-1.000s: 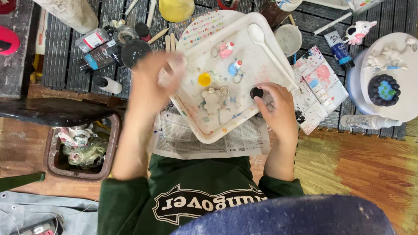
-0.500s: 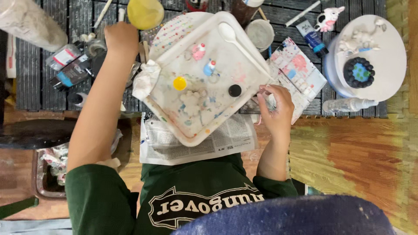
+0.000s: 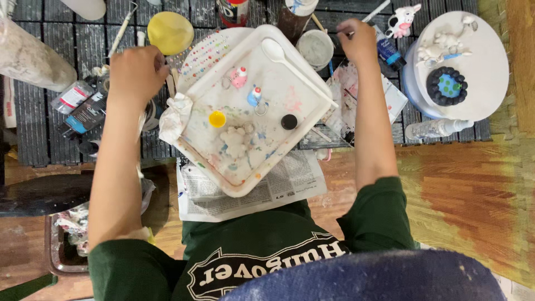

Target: The person paints small figurines using a fine brush and acrylic paints. They apply red paint to a pink figure, then mix yellow paint with a wooden stick and apply it to a white figure.

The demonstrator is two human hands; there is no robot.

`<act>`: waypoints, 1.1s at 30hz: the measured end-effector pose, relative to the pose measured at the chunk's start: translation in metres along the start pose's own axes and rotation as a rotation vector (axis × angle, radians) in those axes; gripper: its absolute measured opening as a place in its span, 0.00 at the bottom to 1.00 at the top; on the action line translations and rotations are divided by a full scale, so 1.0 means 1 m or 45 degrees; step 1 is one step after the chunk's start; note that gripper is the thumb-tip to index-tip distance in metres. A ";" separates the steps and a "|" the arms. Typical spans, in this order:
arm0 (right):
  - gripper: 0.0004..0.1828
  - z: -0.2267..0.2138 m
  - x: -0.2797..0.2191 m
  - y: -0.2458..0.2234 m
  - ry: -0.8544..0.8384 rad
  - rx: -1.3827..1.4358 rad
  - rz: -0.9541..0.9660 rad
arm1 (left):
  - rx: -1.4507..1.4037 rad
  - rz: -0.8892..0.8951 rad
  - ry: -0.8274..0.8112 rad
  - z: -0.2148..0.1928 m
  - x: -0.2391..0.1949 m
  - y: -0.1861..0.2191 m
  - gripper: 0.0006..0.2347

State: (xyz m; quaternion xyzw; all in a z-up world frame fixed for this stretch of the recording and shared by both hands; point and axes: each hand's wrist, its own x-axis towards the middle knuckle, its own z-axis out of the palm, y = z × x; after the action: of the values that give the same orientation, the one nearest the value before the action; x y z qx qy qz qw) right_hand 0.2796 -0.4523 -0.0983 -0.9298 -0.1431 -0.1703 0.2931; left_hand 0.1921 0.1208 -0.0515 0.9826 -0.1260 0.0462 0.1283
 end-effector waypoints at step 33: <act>0.14 0.005 -0.150 -0.335 -0.476 2.074 0.506 | -0.889 0.046 0.575 -0.066 -0.173 0.155 0.09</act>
State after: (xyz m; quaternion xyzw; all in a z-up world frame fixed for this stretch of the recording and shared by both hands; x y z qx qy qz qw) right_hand 0.0229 -0.2110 0.0040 -0.4500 -0.1012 0.1961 0.8653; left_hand -0.0184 0.0344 0.0277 0.8428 -0.1199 0.2174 0.4775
